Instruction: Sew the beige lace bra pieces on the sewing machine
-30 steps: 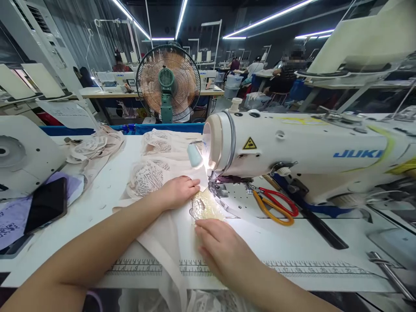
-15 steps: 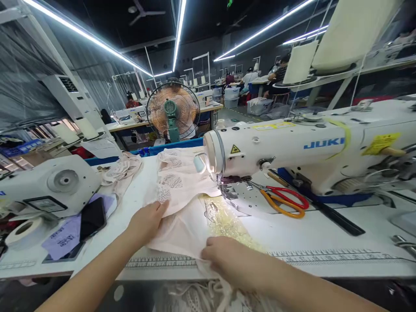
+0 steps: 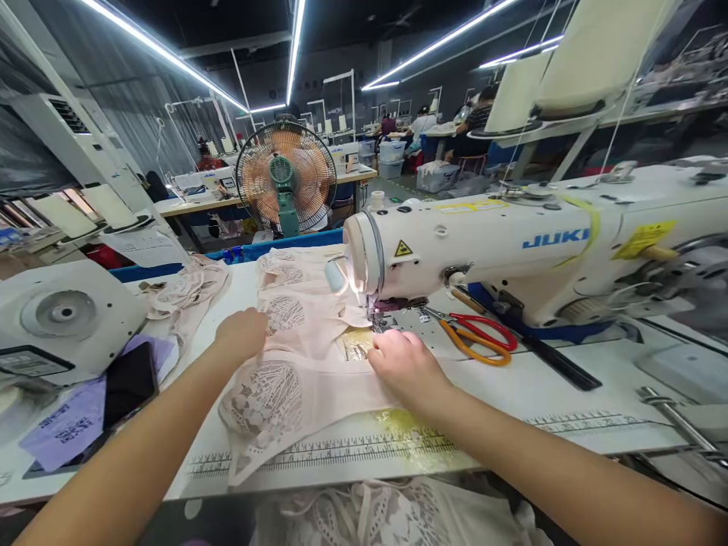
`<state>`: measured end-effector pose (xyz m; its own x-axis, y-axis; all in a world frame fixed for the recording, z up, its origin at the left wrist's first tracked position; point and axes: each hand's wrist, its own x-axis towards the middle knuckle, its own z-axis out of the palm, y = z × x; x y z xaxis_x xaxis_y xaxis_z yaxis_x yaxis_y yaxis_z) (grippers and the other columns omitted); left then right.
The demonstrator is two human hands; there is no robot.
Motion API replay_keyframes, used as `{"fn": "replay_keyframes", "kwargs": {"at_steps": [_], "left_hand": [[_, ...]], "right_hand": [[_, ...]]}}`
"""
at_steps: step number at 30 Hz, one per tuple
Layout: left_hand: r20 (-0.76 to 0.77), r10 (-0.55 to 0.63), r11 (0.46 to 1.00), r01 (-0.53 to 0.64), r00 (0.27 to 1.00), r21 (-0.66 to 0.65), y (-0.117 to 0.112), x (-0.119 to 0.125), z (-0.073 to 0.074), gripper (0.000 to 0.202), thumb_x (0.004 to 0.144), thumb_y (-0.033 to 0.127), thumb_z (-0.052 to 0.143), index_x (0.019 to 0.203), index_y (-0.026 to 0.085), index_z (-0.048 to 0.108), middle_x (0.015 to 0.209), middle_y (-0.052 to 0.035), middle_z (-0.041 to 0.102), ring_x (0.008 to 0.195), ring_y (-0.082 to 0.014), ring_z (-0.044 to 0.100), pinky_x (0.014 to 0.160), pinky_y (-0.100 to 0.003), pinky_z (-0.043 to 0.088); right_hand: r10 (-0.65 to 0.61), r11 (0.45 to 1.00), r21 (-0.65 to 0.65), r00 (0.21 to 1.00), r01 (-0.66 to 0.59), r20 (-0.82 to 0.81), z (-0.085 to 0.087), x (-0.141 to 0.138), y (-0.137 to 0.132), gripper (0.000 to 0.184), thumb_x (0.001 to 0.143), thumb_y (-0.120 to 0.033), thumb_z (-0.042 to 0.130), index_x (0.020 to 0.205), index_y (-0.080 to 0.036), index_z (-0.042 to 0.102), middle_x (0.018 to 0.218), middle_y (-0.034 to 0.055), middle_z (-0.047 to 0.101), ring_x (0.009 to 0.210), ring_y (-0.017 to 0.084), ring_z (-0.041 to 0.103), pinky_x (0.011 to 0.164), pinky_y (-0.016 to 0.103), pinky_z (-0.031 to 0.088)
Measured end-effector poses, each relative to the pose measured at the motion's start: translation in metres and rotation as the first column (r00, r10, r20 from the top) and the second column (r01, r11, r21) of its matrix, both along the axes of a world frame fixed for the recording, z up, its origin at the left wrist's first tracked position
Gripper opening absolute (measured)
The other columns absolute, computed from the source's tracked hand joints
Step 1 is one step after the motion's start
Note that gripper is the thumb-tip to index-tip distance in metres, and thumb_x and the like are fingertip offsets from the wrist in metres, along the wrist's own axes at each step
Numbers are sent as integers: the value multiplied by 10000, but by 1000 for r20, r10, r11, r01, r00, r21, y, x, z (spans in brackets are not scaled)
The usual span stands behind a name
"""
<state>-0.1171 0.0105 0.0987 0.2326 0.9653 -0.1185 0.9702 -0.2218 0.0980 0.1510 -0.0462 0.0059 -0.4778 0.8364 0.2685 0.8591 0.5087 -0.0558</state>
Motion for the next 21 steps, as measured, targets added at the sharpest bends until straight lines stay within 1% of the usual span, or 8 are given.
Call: {"fn": "replay_keyframes", "kwargs": {"at_steps": [3, 6, 8, 10, 13, 17, 19, 21], "left_hand": [[-18, -86, 995, 87, 996, 52, -1, 36, -7, 152, 815, 255, 467, 841, 181, 597, 889, -85, 609, 785, -224, 607, 650, -303, 455], [-6, -186, 980, 186, 982, 65, 0, 78, -27, 152, 817, 192, 477, 919, 206, 590, 1025, -60, 605, 858, -209, 608, 699, -286, 463], [3, -232, 971, 231, 973, 67, 7, 101, -45, 135, 817, 201, 506, 916, 200, 598, 1037, -56, 612, 861, -207, 611, 701, -275, 465], [10, -230, 970, 229, 973, 84, 22, 117, -63, 147, 847, 260, 503, 892, 171, 610, 1007, -84, 623, 855, -221, 617, 700, -282, 466], [23, -148, 983, 145, 989, 116, 50, 125, -80, 277, 906, 319, 415, 906, 131, 619, 922, -122, 641, 840, -244, 626, 696, -302, 468], [40, -88, 986, 81, 995, 144, 68, 118, -78, 286, 908, 287, 390, 1022, 129, 600, 951, -126, 642, 843, -241, 632, 671, -295, 475], [41, -126, 982, 118, 991, 145, 59, 111, -73, 265, 903, 295, 411, 1021, 158, 604, 974, -106, 642, 862, -227, 629, 694, -289, 483], [74, -300, 949, 290, 951, 124, 41, 101, -70, 248, 909, 312, 419, 996, 190, 617, 976, -74, 652, 886, -203, 626, 748, -281, 493]], "right_hand": [[-85, 995, 59, 996, 83, 30, -1, -12, -6, 253, 715, 61, 472, 744, -159, 594, 732, 99, 577, 726, 224, 526, 598, 309, 341], [-110, 992, 74, 992, 105, 69, -11, -14, -19, 170, 743, -4, 515, 775, -149, 598, 697, 90, 565, 654, 223, 523, 548, 318, 358], [-83, 994, 82, 992, 76, 91, -21, -15, -27, 127, 809, -101, 520, 885, -132, 615, 794, 120, 605, 731, 245, 557, 602, 345, 418], [-27, 996, 92, 994, 17, 108, -32, -16, -33, 230, 864, -179, 490, 1051, -107, 602, 1003, 168, 627, 930, 278, 570, 739, 383, 458], [89, 991, 98, 994, -96, 68, -39, -16, -32, 362, 893, -244, 474, 1205, -77, 551, 1267, 188, 546, 1171, 299, 487, 914, 412, 429], [223, 975, -5, 975, -223, -15, -30, -8, -14, 421, 880, -296, 512, 1240, -81, 543, 1337, 161, 507, 1254, 298, 426, 1002, 424, 393], [284, 957, -57, 958, -286, -36, -23, -2, -2, 415, 876, -291, 521, 1239, -91, 547, 1351, 148, 498, 1266, 294, 412, 1024, 432, 380], [326, 941, -77, 943, -331, -65, -17, 2, 8, 392, 867, -289, 538, 1216, -112, 568, 1334, 136, 514, 1249, 288, 433, 1023, 434, 387]]}}
